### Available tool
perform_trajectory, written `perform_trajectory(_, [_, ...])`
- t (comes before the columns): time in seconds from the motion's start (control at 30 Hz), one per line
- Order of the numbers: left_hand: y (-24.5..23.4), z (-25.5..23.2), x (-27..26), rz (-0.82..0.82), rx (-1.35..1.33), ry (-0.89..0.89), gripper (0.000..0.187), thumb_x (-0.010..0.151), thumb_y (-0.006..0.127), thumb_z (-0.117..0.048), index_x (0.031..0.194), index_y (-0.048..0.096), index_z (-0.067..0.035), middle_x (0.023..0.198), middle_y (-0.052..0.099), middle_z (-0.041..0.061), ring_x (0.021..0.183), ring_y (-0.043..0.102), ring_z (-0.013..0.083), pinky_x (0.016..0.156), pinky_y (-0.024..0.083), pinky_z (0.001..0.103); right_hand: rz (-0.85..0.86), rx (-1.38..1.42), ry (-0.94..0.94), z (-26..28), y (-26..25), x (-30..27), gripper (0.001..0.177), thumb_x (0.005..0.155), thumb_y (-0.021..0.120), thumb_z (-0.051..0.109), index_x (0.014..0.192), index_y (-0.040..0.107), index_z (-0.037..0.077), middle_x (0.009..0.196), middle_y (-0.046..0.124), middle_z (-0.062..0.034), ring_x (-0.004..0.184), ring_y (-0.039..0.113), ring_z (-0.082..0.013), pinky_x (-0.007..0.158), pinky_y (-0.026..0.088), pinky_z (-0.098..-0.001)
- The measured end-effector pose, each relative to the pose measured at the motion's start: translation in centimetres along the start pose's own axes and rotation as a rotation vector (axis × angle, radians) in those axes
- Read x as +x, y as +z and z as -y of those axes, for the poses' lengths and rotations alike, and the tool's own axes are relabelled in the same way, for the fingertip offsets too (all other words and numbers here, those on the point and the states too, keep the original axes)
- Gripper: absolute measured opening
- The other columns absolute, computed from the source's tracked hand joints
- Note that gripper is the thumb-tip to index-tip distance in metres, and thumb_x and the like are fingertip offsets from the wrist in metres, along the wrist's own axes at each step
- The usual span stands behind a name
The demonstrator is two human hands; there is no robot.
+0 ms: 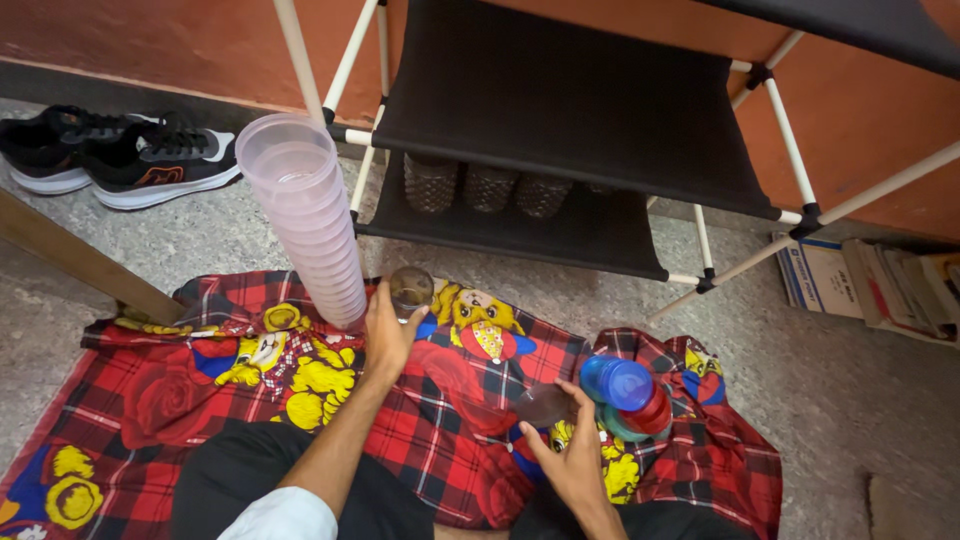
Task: The person sits on a blanket and repeatedly picks up plastic cups from a nearby shelf, separates them, and stacks them on the floor. The person handles red, blue, and clear cups, arranging them into small stacks.
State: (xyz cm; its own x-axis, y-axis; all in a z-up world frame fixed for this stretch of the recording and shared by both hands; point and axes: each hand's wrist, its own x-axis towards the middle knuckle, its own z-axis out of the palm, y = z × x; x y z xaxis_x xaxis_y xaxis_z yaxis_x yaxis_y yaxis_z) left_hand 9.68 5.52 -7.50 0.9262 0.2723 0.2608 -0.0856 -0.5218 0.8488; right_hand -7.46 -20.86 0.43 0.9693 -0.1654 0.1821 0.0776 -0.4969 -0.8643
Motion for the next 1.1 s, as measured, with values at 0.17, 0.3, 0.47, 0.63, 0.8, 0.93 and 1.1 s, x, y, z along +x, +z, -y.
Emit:
perform_trajectory(0.17, [0.3, 0.8, -0.2, 0.044, 0.008, -0.022, 0.081, 0.077, 0.087, -0.018, 0.142, 0.042, 0.002, 0.127, 0.062, 0.031, 0.115, 0.061, 0.0482, 0.096, 0.051, 0.048, -0.002, -0.015, -0.004, 0.2, -0.1, -0.1, 0.077, 0.072, 0.087, 0.009, 0.137, 0.046, 0.004, 0.118, 0.066, -0.0143, 0.108, 0.069, -0.023, 0.093, 0.055, -0.0347])
perform_trajectory(0.3, [0.6, 1.4, -0.2, 0.063, 0.013, -0.06, 0.083, 0.076, 0.087, -0.019, 0.142, 0.041, 0.001, 0.126, 0.062, 0.03, 0.115, 0.062, 0.0475, 0.095, 0.051, 0.049, 0.003, -0.03, -0.012, 0.5, -0.1, 0.0, 0.077, 0.072, 0.087, 0.009, 0.137, 0.047, 0.004, 0.118, 0.067, -0.0146, 0.109, 0.069, -0.0233, 0.094, 0.054, -0.0348])
perform_trajectory(0.47, [0.4, 1.4, -0.2, 0.059, 0.018, -0.073, 0.082, 0.077, 0.087, -0.019, 0.143, 0.042, 0.0, 0.126, 0.063, 0.029, 0.114, 0.063, 0.0463, 0.095, 0.052, 0.048, 0.016, -0.032, -0.009, 0.5, -0.1, 0.0, 0.077, 0.073, 0.087, 0.01, 0.137, 0.047, 0.004, 0.119, 0.067, -0.0147, 0.109, 0.069, -0.0231, 0.094, 0.054, -0.0349])
perform_trajectory(0.63, [0.7, 0.6, -0.5, 0.094, -0.015, -0.116, 0.082, 0.077, 0.087, -0.02, 0.143, 0.042, -0.002, 0.124, 0.065, 0.027, 0.114, 0.065, 0.044, 0.095, 0.053, 0.047, -0.007, -0.038, -0.017, 0.2, -0.2, -0.1, 0.077, 0.072, 0.087, 0.009, 0.137, 0.047, 0.003, 0.121, 0.066, -0.0149, 0.11, 0.068, -0.0234, 0.094, 0.054, -0.035])
perform_trajectory(0.8, [1.7, 1.1, -0.9, 0.071, 0.015, -0.002, 0.085, 0.073, 0.089, -0.017, 0.143, 0.043, 0.001, 0.126, 0.063, 0.029, 0.116, 0.062, 0.0454, 0.098, 0.05, 0.047, -0.006, -0.037, -0.016, -0.1, -0.2, 0.1, 0.078, 0.072, 0.088, 0.009, 0.138, 0.047, 0.004, 0.119, 0.067, -0.0145, 0.109, 0.068, -0.0236, 0.094, 0.054, -0.0351])
perform_trajectory(0.93, [1.7, 2.1, -1.1, 0.14, 0.044, -0.11, 0.086, 0.075, 0.088, -0.02, 0.145, 0.042, 0.0, 0.128, 0.063, 0.027, 0.119, 0.062, 0.0432, 0.101, 0.05, 0.045, 0.019, -0.013, -0.02, 0.0, 0.0, 0.1, 0.078, 0.074, 0.088, 0.01, 0.139, 0.045, 0.004, 0.117, 0.068, -0.0133, 0.109, 0.069, -0.0221, 0.096, 0.054, -0.0346])
perform_trajectory(1.1, [1.2, -0.5, -1.2, 0.001, 0.142, 0.076, 0.108, 0.061, 0.093, -0.02, 0.143, 0.031, 0.014, 0.132, 0.052, 0.04, 0.124, 0.053, 0.0526, 0.104, 0.044, 0.052, -0.037, 0.008, -0.025, 0.1, -1.7, 1.1, 0.079, 0.072, 0.089, 0.011, 0.139, 0.048, 0.004, 0.124, 0.066, -0.0139, 0.113, 0.066, -0.0229, 0.097, 0.053, -0.0341])
